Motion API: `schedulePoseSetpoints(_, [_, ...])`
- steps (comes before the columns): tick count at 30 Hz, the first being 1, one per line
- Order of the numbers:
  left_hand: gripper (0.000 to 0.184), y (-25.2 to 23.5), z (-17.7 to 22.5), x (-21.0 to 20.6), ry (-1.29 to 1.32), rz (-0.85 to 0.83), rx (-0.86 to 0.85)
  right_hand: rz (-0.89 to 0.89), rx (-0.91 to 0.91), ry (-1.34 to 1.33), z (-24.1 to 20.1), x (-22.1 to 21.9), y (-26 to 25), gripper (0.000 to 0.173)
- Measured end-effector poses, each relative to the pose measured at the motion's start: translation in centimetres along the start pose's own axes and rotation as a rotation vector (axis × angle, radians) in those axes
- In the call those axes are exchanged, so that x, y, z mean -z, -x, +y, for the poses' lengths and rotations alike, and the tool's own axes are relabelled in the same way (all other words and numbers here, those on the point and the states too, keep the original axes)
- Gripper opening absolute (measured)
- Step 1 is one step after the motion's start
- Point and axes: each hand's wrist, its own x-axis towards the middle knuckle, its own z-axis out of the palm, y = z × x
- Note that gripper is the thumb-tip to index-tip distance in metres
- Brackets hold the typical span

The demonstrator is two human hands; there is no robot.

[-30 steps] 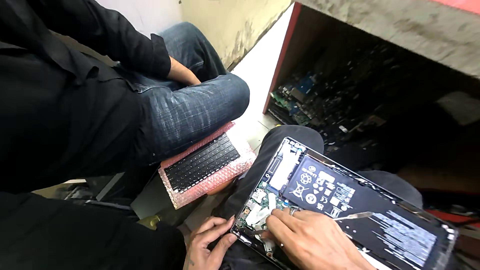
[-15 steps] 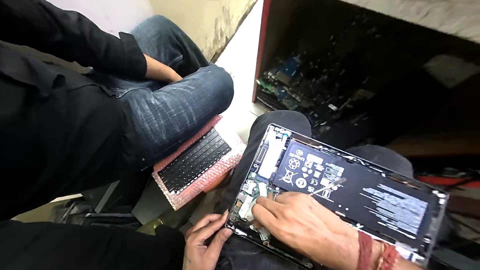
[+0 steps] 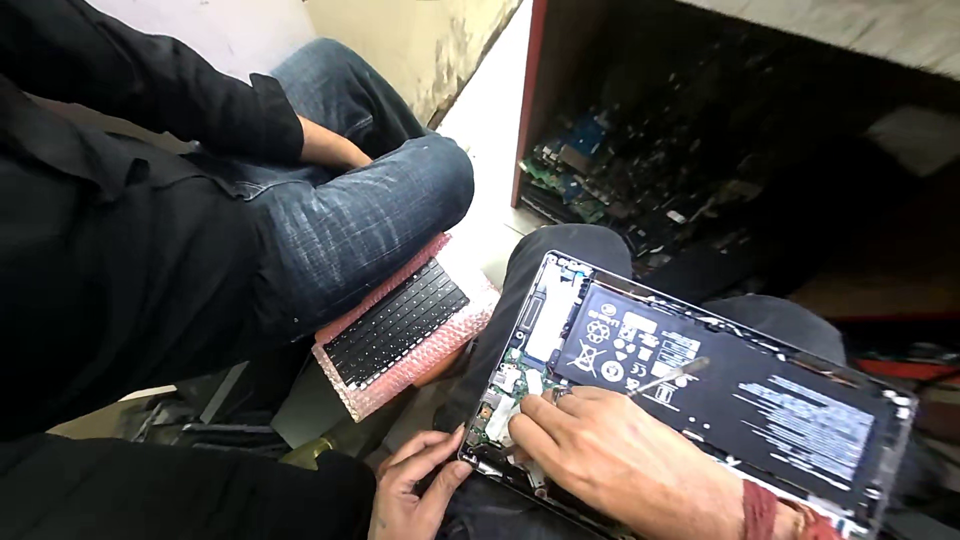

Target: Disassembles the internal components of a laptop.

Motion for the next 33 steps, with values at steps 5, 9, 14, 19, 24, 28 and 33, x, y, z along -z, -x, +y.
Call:
schedulePoseSetpoints(5, [0.028,0.0,0.0,-0.1,-0.029,0.010,-0.009,-0.004,0.016,-0.028,0.5,-0.3,0.5,0.025])
schedulePoseSetpoints(9, [0.028,0.4,0.4,-0.6,-0.047,0.057,0.011,0.017,-0.012,-0.032,0.1,-0.5,0.9,0.023])
schedulePoseSetpoints(14, [0.028,0.4,0.3,-0.7,-0.052,0.072,0.006,0.042,-0.075,-0.022,-0.8,-0.7,1.5,0.021])
schedulePoseSetpoints(19, [0.027,0.3,0.2,-0.7,-0.041,0.072,-0.001,0.058,-0.184,-0.007,-1.9,-1.0,2.0,0.023])
schedulePoseSetpoints(24, [0.026,0.3,0.3,-0.7,-0.019,0.055,0.017,0.042,-0.219,-0.038,-1.8,-0.8,1.6,0.024])
schedulePoseSetpoints(28, [0.026,0.4,0.2,-0.8,-0.024,0.063,0.015,0.072,-0.121,-0.034,-0.8,-0.9,1.0,0.027])
schedulePoseSetpoints(33, [0.027,0.3,0.1,-0.7,-0.013,0.052,0.008,0.088,0.028,-0.045,0.6,-0.9,0.1,0.026])
